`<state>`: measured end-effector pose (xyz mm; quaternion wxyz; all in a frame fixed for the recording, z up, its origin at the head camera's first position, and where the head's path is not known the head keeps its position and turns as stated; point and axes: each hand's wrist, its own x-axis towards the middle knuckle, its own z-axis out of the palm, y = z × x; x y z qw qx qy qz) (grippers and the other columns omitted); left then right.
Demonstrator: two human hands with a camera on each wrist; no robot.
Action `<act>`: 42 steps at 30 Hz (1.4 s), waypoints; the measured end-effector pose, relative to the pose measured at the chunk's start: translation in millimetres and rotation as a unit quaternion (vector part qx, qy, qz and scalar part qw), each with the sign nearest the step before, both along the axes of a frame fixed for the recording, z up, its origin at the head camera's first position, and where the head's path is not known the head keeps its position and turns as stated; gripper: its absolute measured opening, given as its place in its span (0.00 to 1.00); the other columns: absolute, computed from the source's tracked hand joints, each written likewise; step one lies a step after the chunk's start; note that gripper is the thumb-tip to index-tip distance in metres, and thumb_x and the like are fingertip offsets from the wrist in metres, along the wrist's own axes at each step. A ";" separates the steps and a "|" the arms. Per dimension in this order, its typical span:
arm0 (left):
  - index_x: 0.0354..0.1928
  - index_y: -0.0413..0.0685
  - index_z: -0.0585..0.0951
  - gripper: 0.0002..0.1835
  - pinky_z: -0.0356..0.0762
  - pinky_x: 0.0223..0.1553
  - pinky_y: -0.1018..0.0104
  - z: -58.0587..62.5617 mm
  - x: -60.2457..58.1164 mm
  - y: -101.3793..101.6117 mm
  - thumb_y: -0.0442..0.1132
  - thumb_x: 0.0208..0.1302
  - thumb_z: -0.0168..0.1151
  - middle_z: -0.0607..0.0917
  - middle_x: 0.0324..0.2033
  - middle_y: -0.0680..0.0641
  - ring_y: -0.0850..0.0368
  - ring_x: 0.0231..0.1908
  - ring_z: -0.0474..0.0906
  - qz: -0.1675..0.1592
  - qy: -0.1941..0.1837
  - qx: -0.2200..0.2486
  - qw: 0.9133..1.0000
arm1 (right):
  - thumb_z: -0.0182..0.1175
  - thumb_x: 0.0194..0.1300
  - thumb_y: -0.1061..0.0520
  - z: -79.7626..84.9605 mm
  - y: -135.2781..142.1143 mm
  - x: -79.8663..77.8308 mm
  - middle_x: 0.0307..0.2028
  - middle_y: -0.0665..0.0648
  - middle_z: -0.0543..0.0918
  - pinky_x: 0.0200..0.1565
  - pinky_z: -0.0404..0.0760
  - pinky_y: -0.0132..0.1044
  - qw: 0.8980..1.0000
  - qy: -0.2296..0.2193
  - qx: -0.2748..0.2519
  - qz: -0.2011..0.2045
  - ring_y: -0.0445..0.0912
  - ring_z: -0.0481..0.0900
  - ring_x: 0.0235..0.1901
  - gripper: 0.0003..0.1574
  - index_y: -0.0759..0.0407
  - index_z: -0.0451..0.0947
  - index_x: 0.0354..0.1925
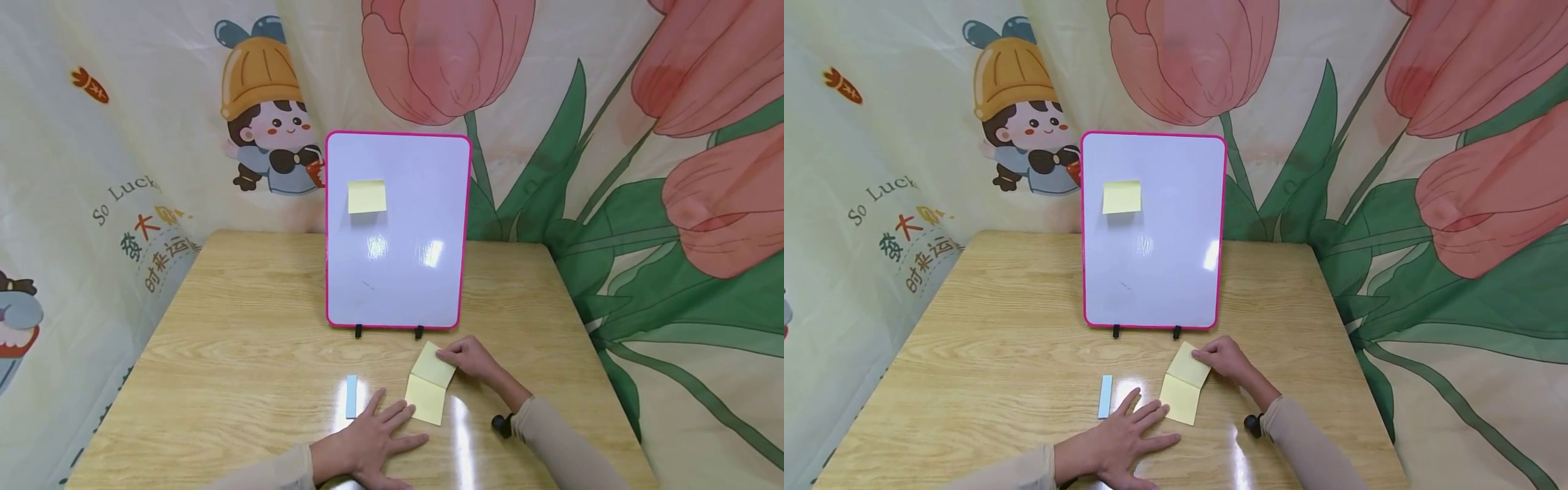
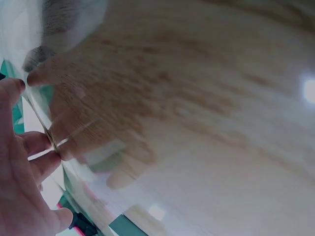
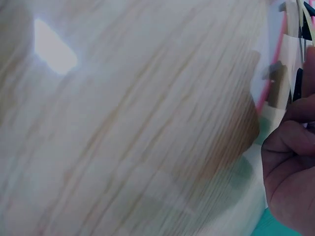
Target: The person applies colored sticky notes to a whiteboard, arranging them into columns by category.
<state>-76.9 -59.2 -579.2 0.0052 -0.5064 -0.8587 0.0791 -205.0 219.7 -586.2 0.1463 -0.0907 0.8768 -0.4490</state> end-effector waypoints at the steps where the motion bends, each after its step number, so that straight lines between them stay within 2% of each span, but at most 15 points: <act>1: 0.74 0.80 0.58 0.43 0.58 0.67 0.36 0.0 0.3 0.1 0.83 0.59 0.26 0.65 0.73 0.48 0.53 0.72 0.62 -0.001 0.002 0.000 1.000 | 0.66 0.65 0.50 0.0 1.0 -0.2 0.25 0.54 0.87 0.28 0.73 0.30 1.000 0.003 -0.001 -0.005 0.38 0.73 0.25 0.16 0.63 0.89 0.32; 8: 0.75 0.78 0.57 0.44 0.56 0.67 0.35 3.5 0.6 2.1 0.83 0.59 0.25 0.64 0.73 0.47 0.52 0.72 0.62 0.005 -0.013 0.000 1.000 | 0.67 0.64 0.50 7.6 3.5 -1.7 0.19 0.49 0.79 0.24 0.68 0.30 0.998 0.003 0.001 -0.060 0.39 0.69 0.21 0.16 0.62 0.89 0.32; 13: 0.75 0.77 0.58 0.44 0.56 0.67 0.35 4.5 1.1 2.7 0.83 0.59 0.26 0.64 0.73 0.46 0.51 0.72 0.62 0.010 -0.024 0.005 1.000 | 0.63 0.68 0.52 7.1 4.3 -0.3 0.19 0.50 0.78 0.23 0.69 0.29 0.999 0.001 -0.022 -0.035 0.37 0.68 0.19 0.17 0.66 0.88 0.34; 19: 0.75 0.77 0.57 0.44 0.56 0.68 0.36 5.6 1.1 3.8 0.83 0.59 0.26 0.66 0.72 0.47 0.51 0.72 0.62 0.011 -0.024 0.006 1.000 | 0.57 0.72 0.56 8.1 10.5 1.1 0.25 0.52 0.80 0.27 0.70 0.28 0.999 -0.015 -0.029 0.001 0.37 0.69 0.24 0.18 0.70 0.85 0.38; 22: 0.75 0.77 0.57 0.44 0.56 0.68 0.36 6.8 1.1 4.2 0.83 0.59 0.26 0.66 0.72 0.48 0.51 0.72 0.62 0.014 -0.026 0.006 1.000 | 0.56 0.72 0.57 12.0 13.4 0.4 0.28 0.54 0.81 0.29 0.69 0.29 0.999 -0.039 -0.022 -0.007 0.39 0.69 0.26 0.18 0.70 0.85 0.42; 24: 0.75 0.77 0.56 0.44 0.56 0.68 0.36 7.4 1.0 4.4 0.83 0.59 0.26 0.66 0.72 0.48 0.51 0.72 0.62 0.015 -0.029 0.005 0.999 | 0.56 0.72 0.56 15.6 14.9 -0.8 0.30 0.54 0.82 0.30 0.69 0.30 0.998 -0.055 -0.020 -0.027 0.39 0.69 0.28 0.18 0.70 0.85 0.43; 29: 0.76 0.77 0.55 0.45 0.55 0.68 0.36 9.1 0.3 4.5 0.83 0.59 0.25 0.64 0.73 0.47 0.50 0.73 0.60 0.017 -0.049 0.000 0.999 | 0.57 0.72 0.53 26.6 17.8 -5.0 0.33 0.55 0.85 0.35 0.77 0.36 0.993 -0.078 -0.047 -0.074 0.41 0.75 0.32 0.21 0.71 0.85 0.44; 31: 0.76 0.76 0.54 0.45 0.54 0.69 0.35 9.5 0.0 4.7 0.83 0.59 0.25 0.63 0.74 0.47 0.50 0.73 0.59 0.018 -0.058 -0.001 0.998 | 0.56 0.73 0.52 32.0 18.4 -6.6 0.34 0.55 0.86 0.38 0.81 0.41 0.991 -0.087 -0.066 -0.079 0.42 0.77 0.32 0.22 0.72 0.84 0.47; 36: 0.76 0.77 0.54 0.45 0.52 0.69 0.35 9.9 0.1 6.4 0.83 0.59 0.25 0.63 0.74 0.47 0.51 0.74 0.58 0.026 -0.068 -0.003 0.997 | 0.54 0.75 0.52 45.9 16.3 -9.1 0.36 0.55 0.85 0.48 0.82 0.51 0.987 -0.105 -0.098 -0.068 0.42 0.79 0.33 0.24 0.73 0.81 0.51; 42: 0.76 0.76 0.54 0.44 0.55 0.68 0.35 11.0 -0.5 10.4 0.82 0.61 0.25 0.65 0.72 0.46 0.50 0.72 0.61 0.033 -0.075 0.006 0.997 | 0.52 0.75 0.50 62.2 10.8 -9.1 0.38 0.57 0.85 0.50 0.79 0.53 0.987 -0.114 -0.105 -0.049 0.43 0.79 0.35 0.26 0.73 0.80 0.52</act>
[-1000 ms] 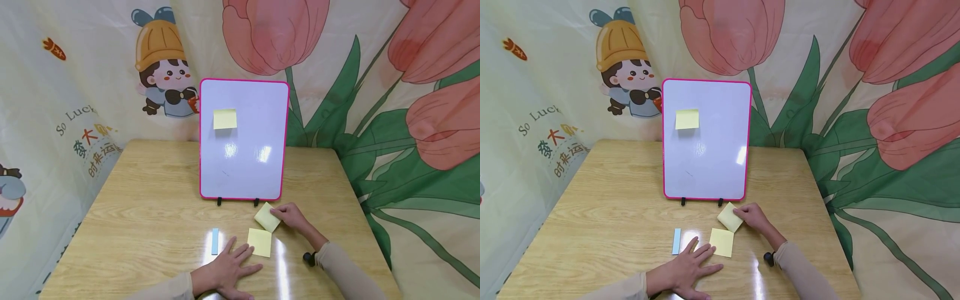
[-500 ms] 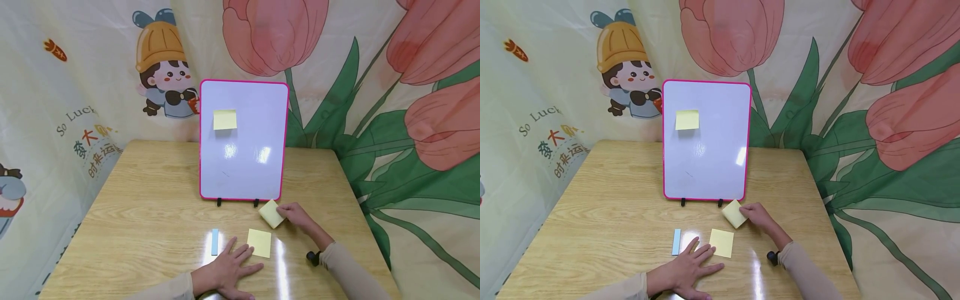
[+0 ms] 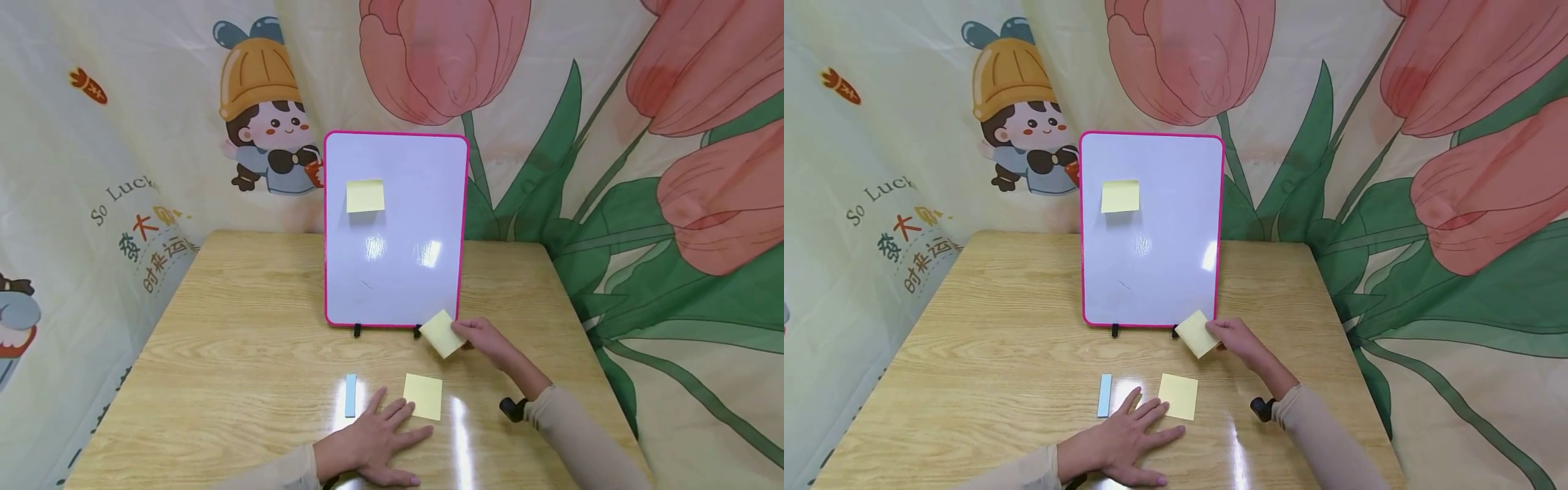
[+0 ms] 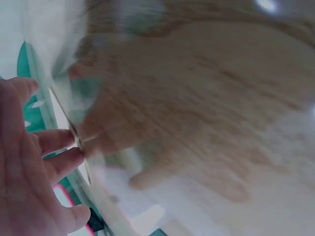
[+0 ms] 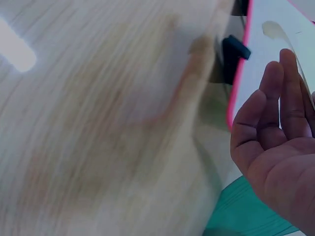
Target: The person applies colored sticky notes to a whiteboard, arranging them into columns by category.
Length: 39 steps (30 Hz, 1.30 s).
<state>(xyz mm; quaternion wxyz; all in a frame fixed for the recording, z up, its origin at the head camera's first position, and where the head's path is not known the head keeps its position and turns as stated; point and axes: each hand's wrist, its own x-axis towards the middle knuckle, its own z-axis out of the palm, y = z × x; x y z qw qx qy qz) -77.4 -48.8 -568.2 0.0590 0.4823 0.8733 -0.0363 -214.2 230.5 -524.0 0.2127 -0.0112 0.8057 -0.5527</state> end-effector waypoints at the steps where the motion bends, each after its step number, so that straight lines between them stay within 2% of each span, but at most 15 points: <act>1: 0.76 0.75 0.55 0.43 0.55 0.68 0.35 0.0 -0.6 0.9 0.81 0.62 0.26 0.66 0.72 0.46 0.50 0.72 0.62 0.002 0.001 0.005 1.000 | 0.53 0.75 0.50 2.8 -1.2 -0.1 0.38 0.58 0.85 0.50 0.79 0.53 1.000 0.001 0.000 0.003 0.44 0.80 0.36 0.26 0.73 0.80 0.51; 5: 0.76 0.74 0.55 0.41 0.57 0.68 0.36 -0.4 -2.8 3.5 0.79 0.64 0.27 0.68 0.68 0.46 0.50 0.69 0.64 0.008 0.009 0.028 1.000 | 0.53 0.75 0.49 12.0 -4.8 -1.6 0.40 0.60 0.85 0.49 0.79 0.52 1.000 0.009 0.004 0.019 0.46 0.80 0.37 0.26 0.72 0.80 0.52; 9: 0.76 0.72 0.56 0.39 0.56 0.68 0.35 5.0 -5.1 -1.3 0.76 0.67 0.28 0.67 0.70 0.43 0.47 0.70 0.64 0.019 -0.007 0.058 0.998 | 0.53 0.75 0.48 18.4 -7.7 -5.3 0.42 0.60 0.85 0.51 0.80 0.52 1.000 0.009 0.016 0.013 0.46 0.81 0.39 0.27 0.70 0.80 0.54; 14: 0.77 0.69 0.55 0.36 0.51 0.68 0.31 19.7 -15.8 -25.6 0.70 0.71 0.36 0.64 0.73 0.41 0.43 0.72 0.61 0.070 -0.043 0.115 0.990 | 0.53 0.75 0.48 27.0 -8.9 -14.1 0.47 0.63 0.84 0.51 0.80 0.48 1.000 0.019 0.024 -0.009 0.47 0.80 0.42 0.28 0.70 0.78 0.57; 17: 0.77 0.68 0.54 0.35 0.46 0.70 0.30 27.3 -25.8 -48.6 0.67 0.72 0.40 0.62 0.74 0.40 0.41 0.73 0.59 0.123 -0.060 0.149 0.979 | 0.53 0.75 0.47 31.7 -8.0 -19.8 0.49 0.64 0.83 0.48 0.81 0.42 0.999 0.018 0.024 -0.022 0.48 0.80 0.43 0.29 0.69 0.77 0.59; 21: 0.77 0.64 0.57 0.36 0.42 0.70 0.30 34.3 -37.6 -81.5 0.67 0.72 0.43 0.60 0.74 0.39 0.40 0.73 0.57 0.202 -0.072 0.191 0.958 | 0.52 0.75 0.46 38.9 -7.5 -25.0 0.51 0.64 0.83 0.48 0.79 0.38 0.999 0.027 0.032 -0.029 0.53 0.79 0.48 0.29 0.68 0.77 0.59; 25: 0.76 0.62 0.59 0.36 0.42 0.68 0.28 36.8 -45.3 -108.5 0.65 0.71 0.48 0.59 0.75 0.38 0.38 0.73 0.56 0.258 -0.071 0.226 0.937 | 0.52 0.75 0.45 46.0 -9.5 -30.8 0.55 0.65 0.82 0.58 0.75 0.47 0.998 0.042 0.038 -0.033 0.58 0.76 0.57 0.29 0.65 0.77 0.60; 29: 0.76 0.60 0.59 0.35 0.40 0.67 0.26 32.9 -54.2 -129.6 0.63 0.72 0.47 0.56 0.75 0.35 0.34 0.73 0.54 0.304 -0.065 0.236 0.921 | 0.52 0.76 0.46 52.5 -14.4 -38.8 0.58 0.66 0.80 0.65 0.71 0.55 0.997 0.053 0.039 -0.034 0.56 0.75 0.60 0.28 0.65 0.77 0.61; 33: 0.77 0.58 0.58 0.35 0.38 0.66 0.25 26.6 -64.2 -143.4 0.62 0.74 0.45 0.54 0.75 0.33 0.32 0.73 0.52 0.334 -0.070 0.237 0.910 | 0.52 0.76 0.47 62.9 -21.2 -46.3 0.57 0.65 0.80 0.64 0.71 0.53 0.996 0.069 0.050 -0.037 0.55 0.75 0.58 0.27 0.65 0.77 0.60; 39: 0.77 0.57 0.58 0.36 0.35 0.66 0.25 20.7 -77.7 -148.9 0.64 0.73 0.45 0.50 0.76 0.32 0.32 0.73 0.50 0.351 -0.069 0.239 0.903 | 0.53 0.75 0.48 79.8 -34.2 -61.2 0.55 0.64 0.81 0.57 0.72 0.47 0.991 0.107 0.071 -0.037 0.52 0.74 0.53 0.25 0.63 0.80 0.59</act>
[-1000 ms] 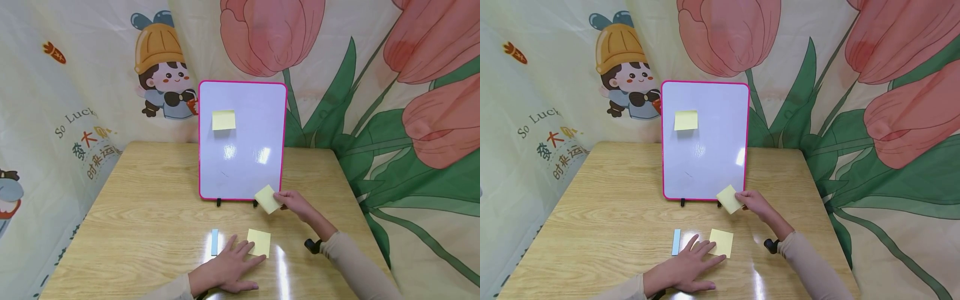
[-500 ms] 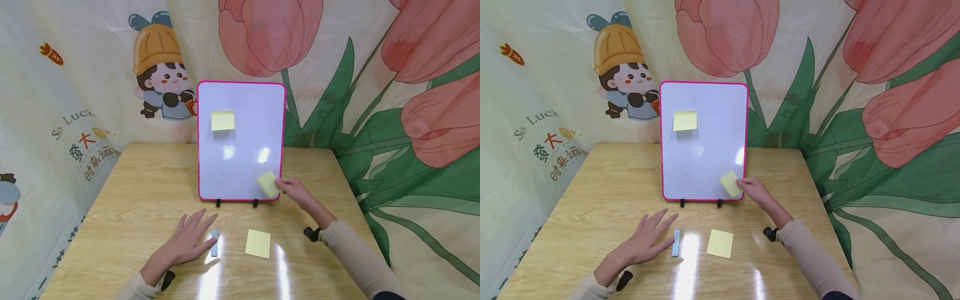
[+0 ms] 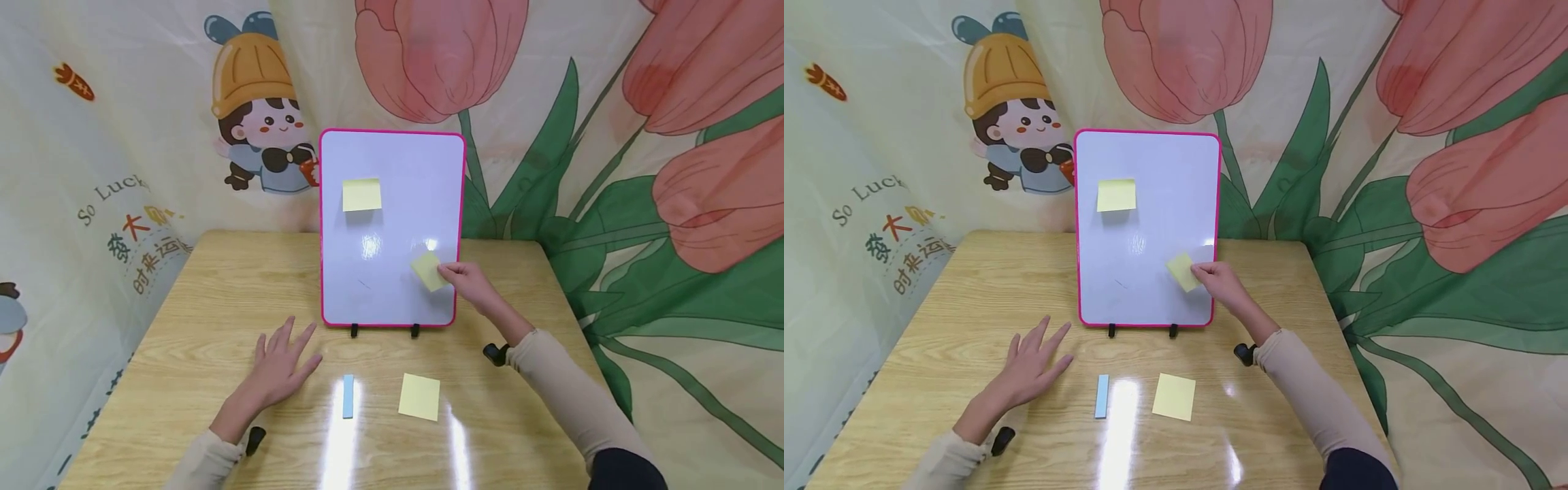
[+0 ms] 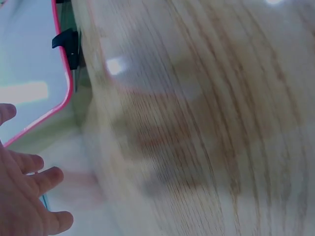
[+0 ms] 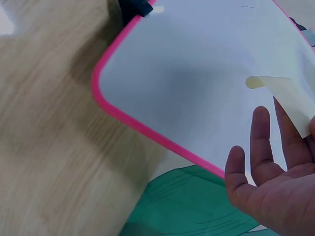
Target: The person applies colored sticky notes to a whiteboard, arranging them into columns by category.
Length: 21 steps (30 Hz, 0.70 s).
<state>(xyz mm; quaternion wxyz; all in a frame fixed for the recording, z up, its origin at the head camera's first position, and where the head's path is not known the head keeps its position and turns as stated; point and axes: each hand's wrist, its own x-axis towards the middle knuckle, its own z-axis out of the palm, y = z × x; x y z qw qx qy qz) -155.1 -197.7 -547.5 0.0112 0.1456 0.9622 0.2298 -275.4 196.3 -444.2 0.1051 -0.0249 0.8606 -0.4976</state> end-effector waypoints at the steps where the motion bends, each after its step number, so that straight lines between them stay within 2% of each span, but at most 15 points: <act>1: 0.77 0.57 0.58 0.37 0.35 0.66 0.25 -0.5 -1.8 -0.5 0.65 0.73 0.44 0.49 0.76 0.32 0.31 0.73 0.49 0.002 -0.003 0.001 1.000 | 0.53 0.75 0.48 2.3 -2.6 -3.0 0.55 0.64 0.82 0.56 0.72 0.47 1.000 0.006 0.003 0.006 0.52 0.74 0.52 0.25 0.63 0.80 0.58; 7: 0.77 0.55 0.57 0.37 0.34 0.66 0.25 -3.9 -8.0 -1.0 0.64 0.74 0.41 0.49 0.76 0.32 0.29 0.72 0.51 0.005 -0.025 0.018 1.000 | 0.54 0.75 0.48 18.5 -21.3 -19.3 0.57 0.62 0.82 0.52 0.72 0.44 0.999 0.035 0.018 0.028 0.49 0.73 0.50 0.24 0.62 0.80 0.58; 13: 0.77 0.55 0.56 0.36 0.36 0.66 0.24 -7.6 -8.1 -1.2 0.63 0.75 0.41 0.52 0.75 0.31 0.28 0.71 0.54 0.009 -0.025 0.027 0.999 | 0.55 0.74 0.47 32.4 -48.0 -32.5 0.44 0.57 0.82 0.37 0.65 0.38 0.996 0.051 0.039 0.058 0.47 0.66 0.38 0.22 0.57 0.83 0.56; 16: 0.78 0.56 0.55 0.36 0.34 0.66 0.24 -9.6 -7.7 -0.9 0.63 0.75 0.40 0.51 0.75 0.31 0.27 0.71 0.53 0.005 -0.037 0.034 0.999 | 0.56 0.74 0.46 36.4 -63.4 -37.8 0.39 0.54 0.81 0.33 0.63 0.36 0.994 0.060 0.047 0.072 0.46 0.66 0.35 0.21 0.55 0.84 0.55; 21: 0.78 0.55 0.55 0.34 0.35 0.65 0.24 -10.5 -11.1 -0.4 0.60 0.77 0.39 0.52 0.75 0.31 0.27 0.71 0.54 0.005 -0.040 0.039 0.998 | 0.55 0.74 0.47 39.6 -83.4 -46.1 0.28 0.51 0.74 0.30 0.61 0.35 0.991 0.090 0.061 0.080 0.45 0.62 0.29 0.20 0.55 0.86 0.51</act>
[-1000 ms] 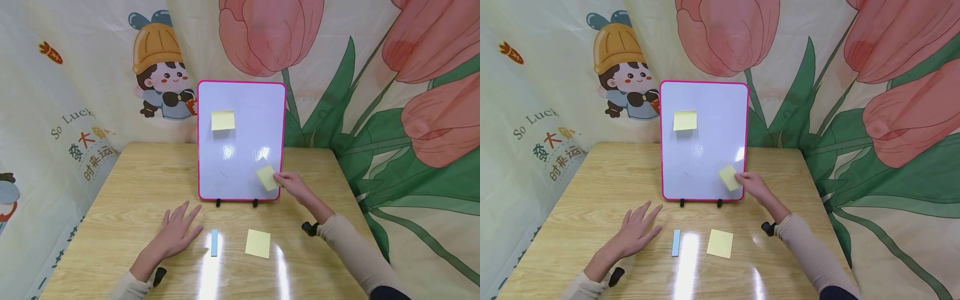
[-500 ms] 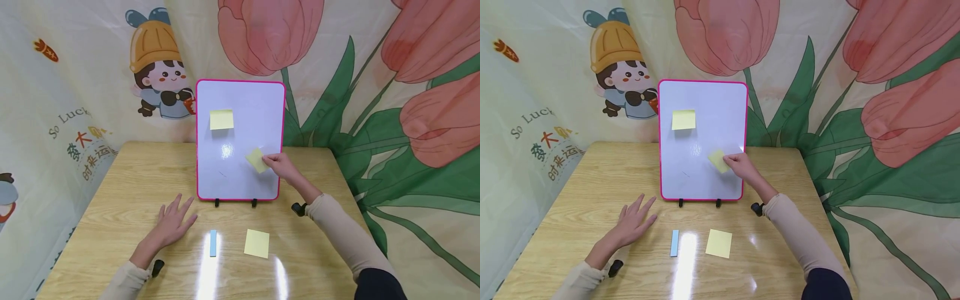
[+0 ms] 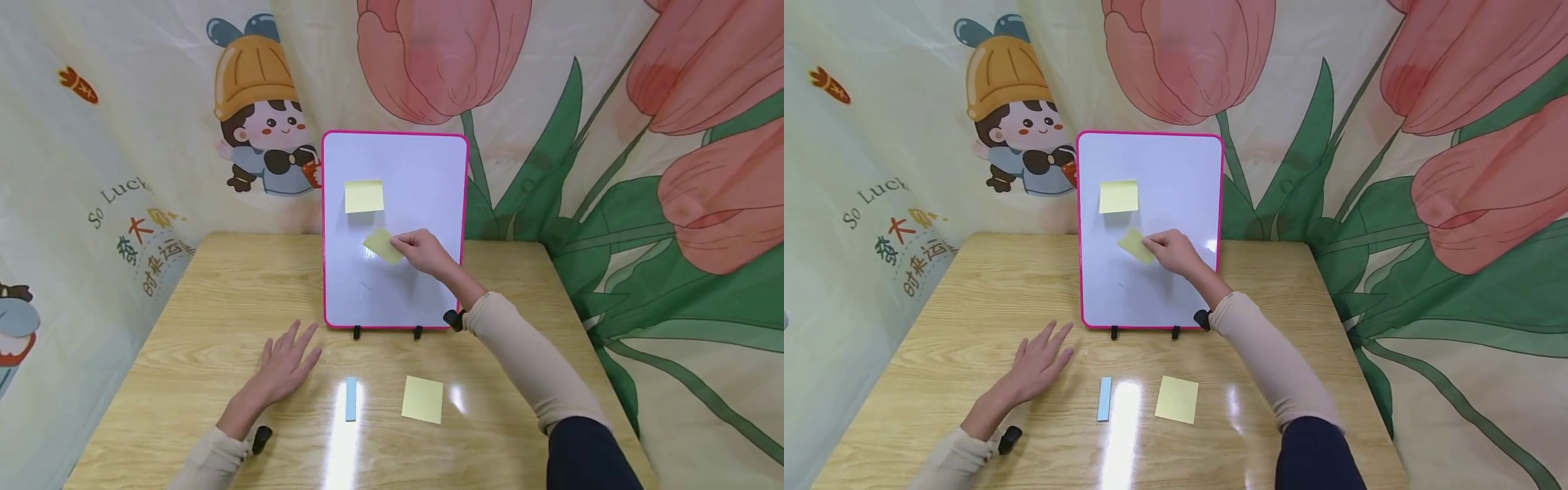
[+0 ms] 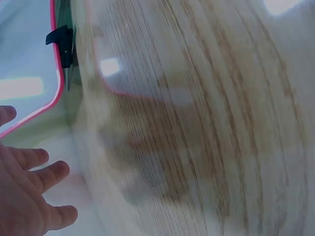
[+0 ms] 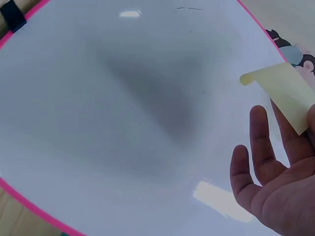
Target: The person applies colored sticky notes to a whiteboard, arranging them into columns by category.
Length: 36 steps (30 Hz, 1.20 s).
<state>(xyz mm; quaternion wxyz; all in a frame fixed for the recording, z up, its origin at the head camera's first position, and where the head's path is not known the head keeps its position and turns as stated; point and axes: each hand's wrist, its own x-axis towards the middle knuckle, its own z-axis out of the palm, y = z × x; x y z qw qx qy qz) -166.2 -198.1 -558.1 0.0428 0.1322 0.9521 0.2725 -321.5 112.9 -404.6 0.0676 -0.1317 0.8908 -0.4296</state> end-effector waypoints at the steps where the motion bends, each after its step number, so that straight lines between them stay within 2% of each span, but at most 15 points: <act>1: 0.78 0.54 0.55 0.34 0.36 0.65 0.24 0.0 -1.2 0.2 0.60 0.77 0.39 0.52 0.75 0.31 0.27 0.71 0.54 0.002 0.002 0.000 1.000 | 0.55 0.74 0.47 0.3 -3.1 -1.5 0.26 0.51 0.71 0.30 0.61 0.35 1.000 0.008 0.006 0.002 0.45 0.61 0.28 0.19 0.55 0.86 0.51; 6: 0.78 0.54 0.55 0.33 0.35 0.66 0.24 -0.7 -5.0 0.7 0.59 0.77 0.38 0.52 0.75 0.31 0.29 0.72 0.53 0.005 0.000 -0.001 1.000 | 0.54 0.74 0.47 2.2 -15.9 -8.1 0.20 0.51 0.66 0.30 0.63 0.35 0.997 0.053 0.049 0.010 0.45 0.62 0.26 0.19 0.53 0.86 0.51; 7: 0.78 0.54 0.55 0.33 0.35 0.66 0.24 -1.2 -5.0 0.9 0.60 0.77 0.38 0.52 0.75 0.31 0.28 0.72 0.52 0.004 -0.001 0.000 1.000 | 0.54 0.75 0.47 2.3 -17.9 -9.4 0.21 0.53 0.67 0.30 0.63 0.35 0.996 0.061 0.057 0.013 0.46 0.62 0.26 0.19 0.53 0.86 0.51; 8: 0.78 0.54 0.55 0.34 0.35 0.65 0.24 -1.9 -4.8 1.0 0.60 0.77 0.38 0.52 0.75 0.31 0.27 0.72 0.52 0.003 -0.004 0.003 1.000 | 0.54 0.75 0.47 1.8 -19.8 -10.8 0.22 0.53 0.72 0.31 0.64 0.35 0.995 0.072 0.068 0.017 0.46 0.64 0.27 0.19 0.52 0.86 0.51; 10: 0.78 0.54 0.55 0.33 0.34 0.65 0.24 -3.0 -4.2 1.5 0.60 0.77 0.38 0.52 0.75 0.30 0.26 0.71 0.52 0.002 -0.009 0.009 1.000 | 0.54 0.75 0.47 0.7 -23.1 -13.1 0.31 0.55 0.84 0.35 0.68 0.35 0.991 0.095 0.087 0.021 0.45 0.73 0.31 0.19 0.50 0.85 0.53; 12: 0.78 0.55 0.55 0.33 0.33 0.65 0.24 -3.9 -4.3 2.3 0.60 0.77 0.37 0.52 0.75 0.30 0.26 0.71 0.52 0.002 -0.013 0.014 1.000 | 0.54 0.75 0.48 -0.7 -26.0 -15.0 0.45 0.55 0.88 0.39 0.71 0.35 0.986 0.123 0.109 0.026 0.45 0.79 0.38 0.18 0.50 0.84 0.55; 14: 0.78 0.53 0.55 0.33 0.34 0.65 0.24 -4.6 -7.0 3.7 0.59 0.78 0.36 0.53 0.75 0.31 0.27 0.72 0.53 0.005 -0.014 0.019 1.000 | 0.54 0.75 0.48 -2.1 -28.6 -16.2 0.53 0.54 0.86 0.43 0.75 0.37 0.978 0.157 0.131 0.033 0.45 0.83 0.44 0.18 0.49 0.84 0.56; 17: 0.77 0.48 0.55 0.33 0.39 0.65 0.23 -3.3 -16.6 5.7 0.57 0.79 0.35 0.58 0.74 0.31 0.30 0.72 0.54 0.021 -0.006 0.040 0.999 | 0.55 0.74 0.50 -2.9 -31.9 -15.7 0.48 0.54 0.88 0.45 0.78 0.41 0.965 0.209 0.151 0.043 0.49 0.85 0.42 0.17 0.52 0.85 0.54; 20: 0.75 0.41 0.57 0.32 0.47 0.64 0.23 2.0 -31.5 7.1 0.54 0.80 0.34 0.62 0.71 0.30 0.31 0.71 0.57 0.043 0.013 0.076 0.996 | 0.57 0.73 0.51 -7.2 -35.2 -14.7 0.43 0.52 0.90 0.45 0.78 0.45 0.950 0.259 0.166 0.050 0.50 0.84 0.38 0.16 0.52 0.86 0.51; 23: 0.74 0.38 0.58 0.32 0.54 0.64 0.26 8.7 -46.8 7.7 0.53 0.80 0.36 0.65 0.69 0.29 0.30 0.68 0.61 0.059 0.028 0.111 0.992 | 0.56 0.73 0.51 -16.8 -38.0 -13.6 0.43 0.49 0.90 0.46 0.77 0.46 0.928 0.310 0.196 0.058 0.50 0.84 0.40 0.14 0.49 0.87 0.50; 27: 0.73 0.39 0.59 0.32 0.62 0.62 0.31 14.5 -61.5 9.2 0.54 0.79 0.37 0.68 0.66 0.28 0.30 0.64 0.68 0.070 0.030 0.144 0.987 | 0.56 0.73 0.51 -33.0 -41.9 -9.0 0.46 0.47 0.89 0.46 0.77 0.45 0.896 0.369 0.237 0.067 0.49 0.84 0.44 0.14 0.49 0.86 0.50; 29: 0.73 0.40 0.59 0.32 0.64 0.62 0.32 16.1 -65.8 10.7 0.54 0.79 0.37 0.69 0.65 0.27 0.30 0.62 0.70 0.072 0.026 0.158 0.984 | 0.57 0.73 0.51 -40.6 -44.1 -5.8 0.46 0.47 0.89 0.47 0.76 0.44 0.887 0.387 0.243 0.069 0.49 0.84 0.44 0.14 0.50 0.86 0.50; 32: 0.73 0.40 0.59 0.30 0.65 0.62 0.34 17.0 -70.8 13.5 0.52 0.80 0.38 0.69 0.65 0.27 0.30 0.62 0.70 0.071 0.017 0.172 0.982 | 0.57 0.72 0.51 -50.7 -47.0 -2.0 0.45 0.47 0.89 0.46 0.76 0.44 0.880 0.403 0.241 0.067 0.49 0.84 0.43 0.14 0.51 0.86 0.49; 36: 0.72 0.38 0.60 0.30 0.68 0.62 0.37 19.8 -82.4 15.7 0.52 0.80 0.37 0.71 0.64 0.28 0.31 0.62 0.71 0.078 0.000 0.203 0.976 | 0.58 0.72 0.51 -58.7 -50.9 0.5 0.44 0.48 0.90 0.45 0.76 0.44 0.882 0.402 0.239 0.066 0.49 0.84 0.43 0.13 0.51 0.86 0.48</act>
